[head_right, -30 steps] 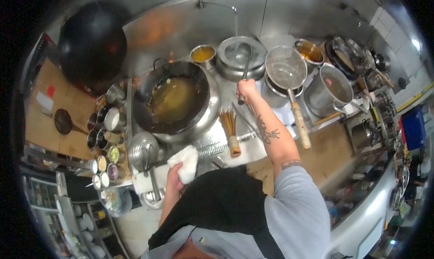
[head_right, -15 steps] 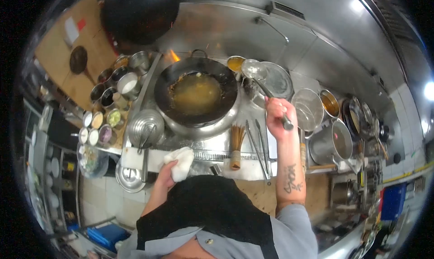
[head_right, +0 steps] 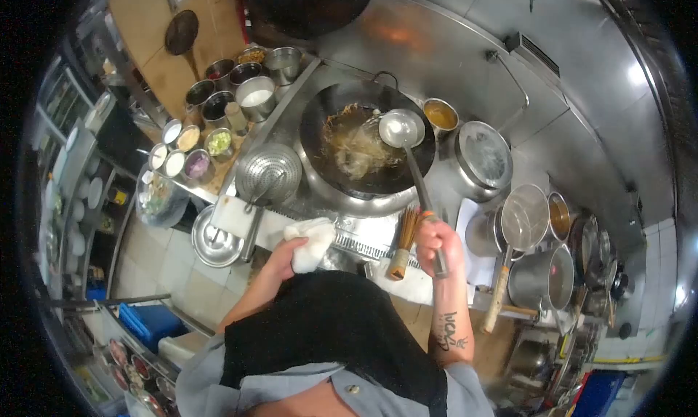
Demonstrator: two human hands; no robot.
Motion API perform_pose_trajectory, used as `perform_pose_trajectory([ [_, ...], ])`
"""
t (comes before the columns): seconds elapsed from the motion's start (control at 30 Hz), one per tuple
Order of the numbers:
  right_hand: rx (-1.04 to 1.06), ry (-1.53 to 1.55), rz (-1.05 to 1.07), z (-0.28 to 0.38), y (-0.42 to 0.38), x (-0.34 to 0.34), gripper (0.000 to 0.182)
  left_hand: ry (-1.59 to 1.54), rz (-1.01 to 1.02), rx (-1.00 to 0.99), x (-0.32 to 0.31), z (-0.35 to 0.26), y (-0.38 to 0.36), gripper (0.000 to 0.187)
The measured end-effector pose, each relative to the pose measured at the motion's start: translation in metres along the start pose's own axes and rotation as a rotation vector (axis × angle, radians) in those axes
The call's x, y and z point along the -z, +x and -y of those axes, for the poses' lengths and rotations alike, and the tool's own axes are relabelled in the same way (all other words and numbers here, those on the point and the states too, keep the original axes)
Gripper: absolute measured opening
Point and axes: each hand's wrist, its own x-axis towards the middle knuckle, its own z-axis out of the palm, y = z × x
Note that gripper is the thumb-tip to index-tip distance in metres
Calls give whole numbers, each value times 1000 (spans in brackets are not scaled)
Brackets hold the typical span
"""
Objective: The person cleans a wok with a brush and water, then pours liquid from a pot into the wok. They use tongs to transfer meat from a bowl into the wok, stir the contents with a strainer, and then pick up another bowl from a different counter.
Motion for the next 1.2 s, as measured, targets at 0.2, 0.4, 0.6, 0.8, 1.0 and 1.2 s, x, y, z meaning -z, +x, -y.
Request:
perform_pose_trajectory([
  [0.2,396,-1275,-552,-52,-19,77,66,-46,-57,-17,20,2,2,50],
  [0.4,730,-1620,-836,-101,-51,186,63,-17,-27,102,40,1,18,50],
  [0.6,564,-1680,-1028,-123,-53,253,65,88,31,210,12,-20,23,50],
  [0.8,583,-1981,-1355,-127,-20,257,39,122,71,273,-4,-35,41,48],
  [1.0,252,-1967,-1093,-106,50,198,63,97,63,206,-88,-44,71,54],
  [1.2,571,-1007,-759,-76,15,142,83,6,-16,196,-109,-36,129,29],
])
